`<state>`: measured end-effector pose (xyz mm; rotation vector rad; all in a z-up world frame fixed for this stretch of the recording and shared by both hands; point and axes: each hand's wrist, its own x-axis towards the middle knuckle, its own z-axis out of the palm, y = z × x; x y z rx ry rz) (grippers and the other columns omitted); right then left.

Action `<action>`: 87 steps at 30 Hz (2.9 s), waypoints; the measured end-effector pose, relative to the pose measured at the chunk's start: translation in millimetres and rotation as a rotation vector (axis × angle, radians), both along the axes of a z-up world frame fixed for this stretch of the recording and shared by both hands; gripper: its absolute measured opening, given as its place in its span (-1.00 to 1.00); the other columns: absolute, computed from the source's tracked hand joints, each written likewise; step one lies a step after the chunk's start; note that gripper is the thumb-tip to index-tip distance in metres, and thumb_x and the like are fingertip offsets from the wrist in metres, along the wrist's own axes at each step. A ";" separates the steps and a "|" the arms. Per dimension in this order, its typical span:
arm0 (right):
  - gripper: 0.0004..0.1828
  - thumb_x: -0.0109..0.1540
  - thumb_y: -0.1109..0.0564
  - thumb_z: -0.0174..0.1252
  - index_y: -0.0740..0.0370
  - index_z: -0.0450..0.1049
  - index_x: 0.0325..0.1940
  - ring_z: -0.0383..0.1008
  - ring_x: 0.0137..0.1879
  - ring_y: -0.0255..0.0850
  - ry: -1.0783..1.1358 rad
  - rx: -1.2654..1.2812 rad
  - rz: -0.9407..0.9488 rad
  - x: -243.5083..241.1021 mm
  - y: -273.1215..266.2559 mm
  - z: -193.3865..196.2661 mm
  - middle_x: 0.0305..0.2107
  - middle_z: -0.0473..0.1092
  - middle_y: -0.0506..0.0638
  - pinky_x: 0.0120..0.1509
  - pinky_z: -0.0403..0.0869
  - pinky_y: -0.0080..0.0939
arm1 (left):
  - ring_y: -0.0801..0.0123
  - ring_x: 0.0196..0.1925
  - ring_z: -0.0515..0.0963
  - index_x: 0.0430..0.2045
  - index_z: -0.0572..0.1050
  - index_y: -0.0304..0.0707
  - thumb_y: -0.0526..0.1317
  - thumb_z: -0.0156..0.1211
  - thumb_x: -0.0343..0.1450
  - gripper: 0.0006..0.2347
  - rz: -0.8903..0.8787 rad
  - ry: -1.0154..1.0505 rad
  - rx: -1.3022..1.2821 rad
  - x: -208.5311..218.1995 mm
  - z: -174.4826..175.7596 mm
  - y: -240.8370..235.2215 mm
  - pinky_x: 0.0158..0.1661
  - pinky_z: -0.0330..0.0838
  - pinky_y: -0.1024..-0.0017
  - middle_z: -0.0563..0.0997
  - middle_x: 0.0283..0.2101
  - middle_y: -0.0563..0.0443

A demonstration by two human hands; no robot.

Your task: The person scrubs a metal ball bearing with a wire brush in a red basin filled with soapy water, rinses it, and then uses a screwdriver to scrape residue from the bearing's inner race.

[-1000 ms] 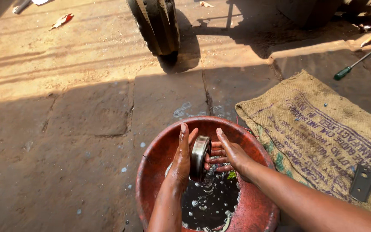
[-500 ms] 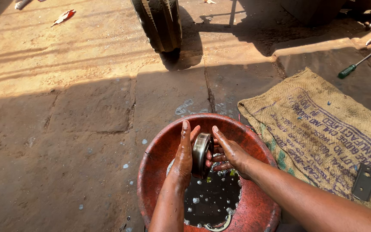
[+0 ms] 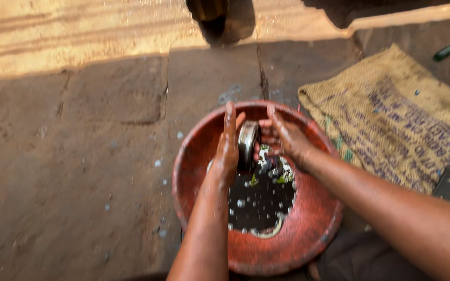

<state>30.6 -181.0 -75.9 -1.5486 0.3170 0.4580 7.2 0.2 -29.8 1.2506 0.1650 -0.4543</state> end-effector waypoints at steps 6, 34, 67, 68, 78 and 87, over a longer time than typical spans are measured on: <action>0.10 0.05 -0.74 -0.25 0.12 0.43 0.26 0.49 0.19 -0.06 -0.041 -0.115 0.024 -3.5 3.0 10.4 0.04 0.43 0.12 0.15 0.54 0.06 | 0.50 -0.70 0.48 0.43 0.09 -0.38 0.61 -0.17 0.14 0.12 -0.003 -0.002 -0.017 -1.7 -4.3 1.3 -0.63 0.37 0.52 0.49 -0.66 0.08; -0.38 0.19 -0.11 0.22 0.02 0.36 0.32 0.33 0.32 0.08 -0.305 -1.349 0.965 -108.1 -12.1 -84.8 0.17 0.32 0.17 0.36 0.35 0.08 | 0.46 -0.74 0.48 -0.01 0.49 -0.39 0.56 -0.09 0.21 -0.11 0.083 0.119 -0.031 1.7 -25.2 -3.6 -0.70 0.32 0.49 0.50 -0.68 0.03; -0.71 0.35 -0.03 0.04 0.18 0.55 -0.05 0.57 -0.11 -0.24 0.241 0.226 0.495 -33.9 -25.3 -62.6 -0.15 0.59 0.05 0.00 0.54 -0.14 | 0.33 -0.71 0.53 -0.30 0.40 -0.41 0.44 0.10 0.23 -0.29 0.396 0.028 -0.119 11.0 -103.4 3.0 -0.70 0.49 0.33 0.49 -0.59 -0.07; -0.71 0.35 -0.08 0.04 0.15 0.51 -0.10 0.56 -0.17 -0.23 0.266 0.311 0.435 -32.2 -22.7 -42.9 -0.23 0.53 0.01 -0.06 0.57 -0.09 | 0.33 -0.69 0.53 -0.28 0.41 -0.42 0.44 0.11 0.24 -0.28 0.424 -0.002 -0.121 9.3 -101.4 7.6 -0.68 0.47 0.34 0.49 -0.57 -0.05; -0.68 0.21 -0.12 0.19 0.08 0.53 -0.07 0.41 -0.47 -0.34 0.093 0.171 0.291 -36.3 56.9 87.3 -0.47 0.48 -0.07 -0.48 0.38 -0.32 | 0.34 -0.46 0.60 -0.26 0.56 -0.07 0.42 -0.15 0.29 -0.40 0.225 0.197 -0.136 -13.7 -63.2 14.5 -0.47 0.45 0.34 0.65 -0.50 0.06; -0.68 0.20 -0.18 0.35 0.10 0.57 -0.28 0.45 -0.31 -0.50 -0.422 -0.071 0.440 -32.2 83.0 76.6 -0.41 0.52 -0.22 -0.24 0.45 -0.38 | 0.39 -0.47 0.55 -0.21 0.47 -0.07 0.22 -0.12 0.48 -0.60 0.188 0.168 -0.265 -1.2 -116.7 -9.1 -0.55 0.39 0.32 0.55 -0.40 0.08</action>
